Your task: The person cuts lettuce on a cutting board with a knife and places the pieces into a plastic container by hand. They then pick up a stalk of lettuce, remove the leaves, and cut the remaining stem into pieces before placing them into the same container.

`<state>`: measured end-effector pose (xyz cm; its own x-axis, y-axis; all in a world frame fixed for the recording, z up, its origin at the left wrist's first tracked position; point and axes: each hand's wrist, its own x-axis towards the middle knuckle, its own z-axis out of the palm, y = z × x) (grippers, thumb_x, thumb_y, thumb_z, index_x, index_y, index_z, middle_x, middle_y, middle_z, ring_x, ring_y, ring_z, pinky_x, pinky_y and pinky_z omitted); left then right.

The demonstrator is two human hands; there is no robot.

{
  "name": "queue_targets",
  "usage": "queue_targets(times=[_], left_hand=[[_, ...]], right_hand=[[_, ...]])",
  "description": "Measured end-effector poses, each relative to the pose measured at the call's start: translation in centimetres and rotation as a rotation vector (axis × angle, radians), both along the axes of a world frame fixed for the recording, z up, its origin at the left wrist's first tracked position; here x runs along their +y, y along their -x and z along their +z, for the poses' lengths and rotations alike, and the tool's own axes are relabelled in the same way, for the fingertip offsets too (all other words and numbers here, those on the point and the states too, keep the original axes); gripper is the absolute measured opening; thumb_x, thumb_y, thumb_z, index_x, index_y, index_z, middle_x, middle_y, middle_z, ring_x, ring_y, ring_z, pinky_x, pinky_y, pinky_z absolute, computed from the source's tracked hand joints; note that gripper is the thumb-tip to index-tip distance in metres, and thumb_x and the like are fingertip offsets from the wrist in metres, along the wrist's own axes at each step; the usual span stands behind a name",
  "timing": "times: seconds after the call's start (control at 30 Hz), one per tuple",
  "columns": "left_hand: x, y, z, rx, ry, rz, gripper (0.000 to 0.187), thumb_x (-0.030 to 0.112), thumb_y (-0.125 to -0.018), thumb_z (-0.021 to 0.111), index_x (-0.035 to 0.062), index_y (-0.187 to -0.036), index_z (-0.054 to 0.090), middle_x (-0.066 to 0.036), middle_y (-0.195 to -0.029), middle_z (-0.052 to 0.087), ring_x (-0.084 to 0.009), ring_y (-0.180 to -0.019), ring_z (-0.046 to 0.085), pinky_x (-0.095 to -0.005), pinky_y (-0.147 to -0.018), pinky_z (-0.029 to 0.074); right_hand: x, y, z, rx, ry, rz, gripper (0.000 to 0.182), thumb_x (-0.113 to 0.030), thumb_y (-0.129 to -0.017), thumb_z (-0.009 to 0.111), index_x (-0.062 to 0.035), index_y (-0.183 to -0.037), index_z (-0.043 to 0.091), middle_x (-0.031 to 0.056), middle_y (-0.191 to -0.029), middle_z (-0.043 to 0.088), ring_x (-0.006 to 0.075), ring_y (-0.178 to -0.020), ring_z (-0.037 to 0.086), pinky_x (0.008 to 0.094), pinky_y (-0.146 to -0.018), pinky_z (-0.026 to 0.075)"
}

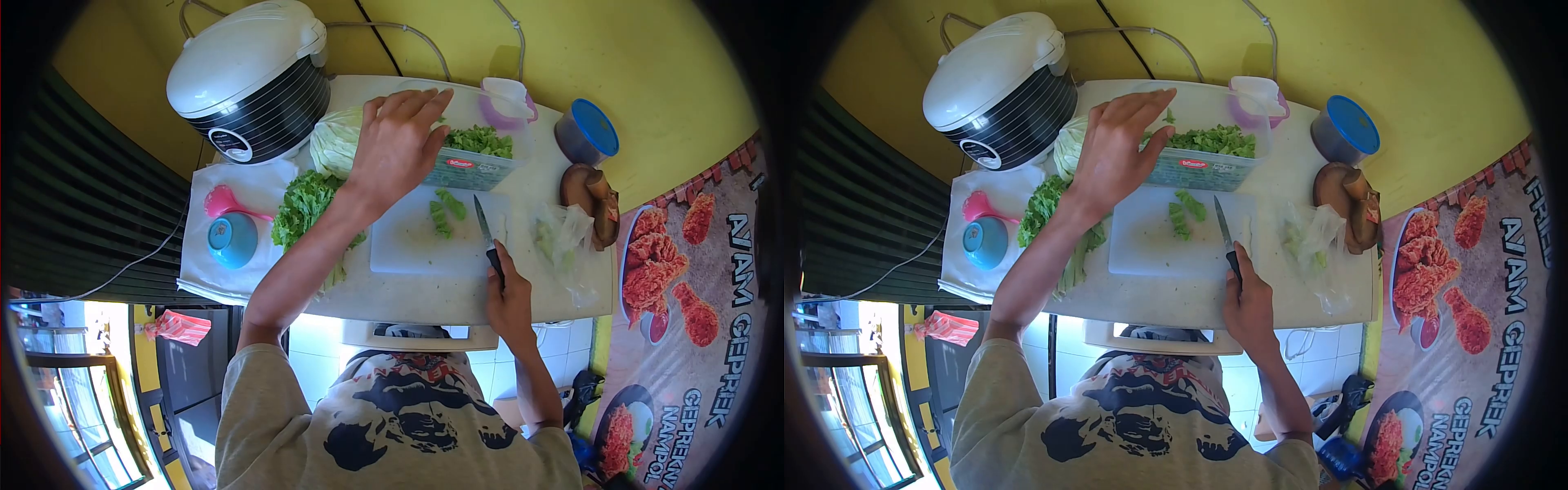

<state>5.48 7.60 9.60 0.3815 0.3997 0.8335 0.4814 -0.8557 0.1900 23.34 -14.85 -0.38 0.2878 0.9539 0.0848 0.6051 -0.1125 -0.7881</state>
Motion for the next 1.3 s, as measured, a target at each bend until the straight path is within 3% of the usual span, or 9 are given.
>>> queue_targets(times=[0.17, 0.27, 0.37, 0.57, 0.67, 0.77, 0.97, 1.17, 1.3], left_hand=[[-3.0, 0.6, -3.6, 0.026, 0.265, -0.240, 0.022, 0.013, -0.091, 0.077, 0.0071, -0.112, 0.078, -0.010, -0.097, 0.073, -0.0284, -0.095, 0.070, -0.0441, -0.085, 0.053], [-4.2, 1.0, -6.9, 0.374, 0.542, -0.011, 0.019, 0.018, -0.091, 0.078, 0.0076, -0.106, 0.078, -0.010, -0.100, 0.071, -0.0298, -0.099, 0.068, -0.0466, -0.089, 0.053], [-4.8, 1.3, -9.3, 0.441, 0.481, 0.036, 0.018, 0.020, -0.091, 0.078, 0.0075, -0.103, 0.077, -0.010, -0.104, 0.070, -0.0312, -0.101, 0.068, -0.0462, -0.088, 0.054], [-4.8, 1.2, -10.0, 0.365, 0.505, -0.065, 0.014, 0.016, -0.092, 0.076, 0.0053, -0.101, 0.074, -0.012, -0.105, 0.072, -0.0343, -0.099, 0.069, -0.0468, -0.088, 0.054], [-5.2, 1.4, -9.3, 0.243, 0.839, -0.264, 0.013, 0.013, -0.096, 0.073, 0.0028, -0.104, 0.069, -0.012, -0.106, 0.073, -0.0325, -0.099, 0.072, -0.0449, -0.089, 0.056], [-6.8, 1.7, -8.6, -0.031, 1.082, -0.453, 0.017, 0.011, -0.099, 0.072, 0.0006, -0.110, 0.064, -0.013, -0.106, 0.074, -0.0286, -0.101, 0.075, -0.0418, -0.089, 0.057], [-8.4, 2.6, -7.9, -0.081, 1.050, -0.460, 0.034, 0.007, -0.097, 0.074, 0.0019, -0.127, 0.058, -0.012, -0.102, 0.075, -0.0258, -0.105, 0.075, -0.0392, -0.093, 0.057], [-8.7, 4.4, -6.4, 0.093, 1.087, -0.510, 0.079, 0.001, -0.096, 0.070, 0.0073, -0.163, 0.028, -0.017, -0.100, 0.074, -0.0321, -0.094, 0.076, -0.0433, -0.085, 0.059], [-9.0, 4.9, -5.8, 0.146, 1.136, -0.467, 0.084, -0.002, -0.095, 0.069, 0.0087, -0.165, 0.024, -0.018, -0.100, 0.075, -0.0310, -0.090, 0.076, -0.0421, -0.083, 0.059]], right_hand=[[0.0, 0.0, -0.5, 0.002, -0.073, -0.015, 0.044, -0.010, -0.107, 0.053, 0.0004, -0.149, 0.052, 0.0229, -0.093, 0.072, 0.0259, -0.071, 0.068, 0.0360, -0.071, 0.054], [-0.2, 0.1, -0.2, 0.026, -0.022, -0.037, 0.043, -0.016, -0.109, 0.052, 0.0017, -0.148, 0.053, 0.0220, -0.092, 0.073, 0.0246, -0.070, 0.068, 0.0365, -0.070, 0.054], [-0.1, -0.2, -0.8, 0.018, -0.063, -0.028, 0.042, -0.018, -0.110, 0.052, 0.0021, -0.148, 0.054, 0.0178, -0.090, 0.071, 0.0185, -0.068, 0.062, 0.0337, -0.066, 0.051], [-0.6, 0.3, -1.1, 0.111, -0.130, -0.005, 0.038, -0.017, -0.109, 0.057, 0.0025, -0.141, 0.058, 0.0075, -0.080, 0.065, 0.0088, -0.063, 0.052, 0.0264, -0.059, 0.044], [-0.1, 0.8, -0.5, 0.108, -0.264, 0.039, 0.027, -0.013, -0.105, 0.064, 0.0020, -0.128, 0.063, 0.0044, -0.078, 0.064, 0.0064, -0.062, 0.050, 0.0240, -0.058, 0.043], [1.0, 1.0, 0.5, 0.119, -0.304, 0.038, 0.017, -0.010, -0.102, 0.069, 0.0005, -0.114, 0.064, 0.0026, -0.077, 0.064, 0.0048, -0.063, 0.051, 0.0229, -0.059, 0.042], [4.8, 1.1, 1.4, 0.307, -0.211, 0.065, 0.016, -0.013, -0.100, 0.073, -0.0020, -0.106, 0.063, 0.0005, -0.077, 0.066, 0.0032, -0.065, 0.051, 0.0222, -0.059, 0.041], [6.1, 1.9, 1.6, 0.258, -0.193, 0.221, 0.024, -0.014, -0.095, 0.081, -0.0043, -0.104, 0.060, 0.0011, -0.085, 0.073, 0.0036, -0.064, 0.053, 0.0228, -0.057, 0.041], [6.6, 2.4, 1.4, 0.213, -0.198, 0.297, 0.029, -0.009, -0.090, 0.084, -0.0048, -0.105, 0.059, 0.0034, -0.089, 0.076, 0.0044, -0.067, 0.058, 0.0228, -0.060, 0.046]])
